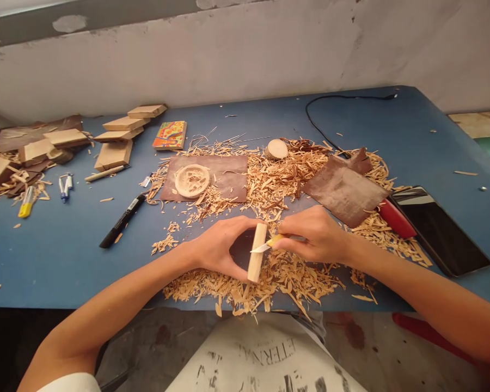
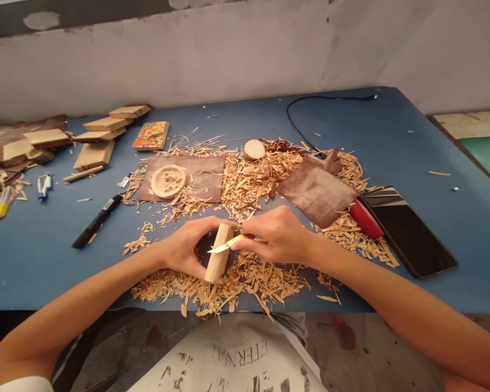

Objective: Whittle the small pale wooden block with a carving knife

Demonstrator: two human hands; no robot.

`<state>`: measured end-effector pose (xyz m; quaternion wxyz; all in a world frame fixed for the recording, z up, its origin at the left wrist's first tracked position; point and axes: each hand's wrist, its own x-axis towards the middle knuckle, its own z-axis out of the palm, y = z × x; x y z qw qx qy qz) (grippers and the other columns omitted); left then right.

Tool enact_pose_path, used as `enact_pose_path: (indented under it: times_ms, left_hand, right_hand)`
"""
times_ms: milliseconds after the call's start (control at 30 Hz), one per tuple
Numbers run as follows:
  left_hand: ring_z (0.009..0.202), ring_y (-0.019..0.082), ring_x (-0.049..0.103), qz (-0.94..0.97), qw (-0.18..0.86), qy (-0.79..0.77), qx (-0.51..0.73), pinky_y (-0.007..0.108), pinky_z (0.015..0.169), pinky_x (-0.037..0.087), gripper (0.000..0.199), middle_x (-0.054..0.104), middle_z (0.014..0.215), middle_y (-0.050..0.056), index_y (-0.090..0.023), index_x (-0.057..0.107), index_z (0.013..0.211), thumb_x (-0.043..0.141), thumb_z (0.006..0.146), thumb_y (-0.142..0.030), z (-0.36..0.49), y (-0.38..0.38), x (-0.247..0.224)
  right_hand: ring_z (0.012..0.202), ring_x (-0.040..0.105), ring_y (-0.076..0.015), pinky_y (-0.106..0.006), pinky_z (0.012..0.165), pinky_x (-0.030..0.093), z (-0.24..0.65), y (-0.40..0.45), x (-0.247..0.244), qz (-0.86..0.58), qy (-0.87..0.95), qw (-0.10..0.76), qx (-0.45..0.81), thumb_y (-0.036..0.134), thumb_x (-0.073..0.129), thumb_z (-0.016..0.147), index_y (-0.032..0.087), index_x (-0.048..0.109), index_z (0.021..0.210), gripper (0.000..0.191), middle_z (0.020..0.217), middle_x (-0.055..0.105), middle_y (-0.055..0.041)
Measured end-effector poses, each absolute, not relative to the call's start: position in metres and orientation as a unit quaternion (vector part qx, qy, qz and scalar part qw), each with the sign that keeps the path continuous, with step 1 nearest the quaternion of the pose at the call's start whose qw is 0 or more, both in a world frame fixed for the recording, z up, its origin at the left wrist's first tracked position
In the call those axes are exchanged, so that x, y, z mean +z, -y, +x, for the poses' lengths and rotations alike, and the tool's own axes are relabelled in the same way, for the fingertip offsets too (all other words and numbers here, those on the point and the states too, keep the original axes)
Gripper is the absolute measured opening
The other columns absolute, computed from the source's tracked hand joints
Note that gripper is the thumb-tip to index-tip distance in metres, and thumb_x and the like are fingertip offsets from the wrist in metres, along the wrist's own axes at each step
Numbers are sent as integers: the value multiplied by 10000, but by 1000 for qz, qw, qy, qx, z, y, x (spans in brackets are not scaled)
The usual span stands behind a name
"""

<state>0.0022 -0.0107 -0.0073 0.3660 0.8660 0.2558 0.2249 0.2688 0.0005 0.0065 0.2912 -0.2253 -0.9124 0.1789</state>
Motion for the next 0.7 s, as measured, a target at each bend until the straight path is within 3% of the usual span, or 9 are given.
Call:
enact_pose_path:
  times_ms: [233,700]
  left_hand:
    - [1107,311,702,868,360,-260,221,424,968,551,925,694,1265,130,-207,524,1357,889,607,-606,2,11,-8]
    - [1122,310,707,863,365,-261,232,437,975,560,916,700,1280,132,-206,533,1344,898,604,-602,2,9,-6]
  right_hand:
    - [487,397,-76,-267,535,252,266,0,6,-253,904,263,225,437,566,1026,192,549,663,438,534,478,55]
    - [478,466,-79,-280,536,248,270,-6,8,-251,916,284,133,473,578,1018,185,579,689,437,533,528,46]
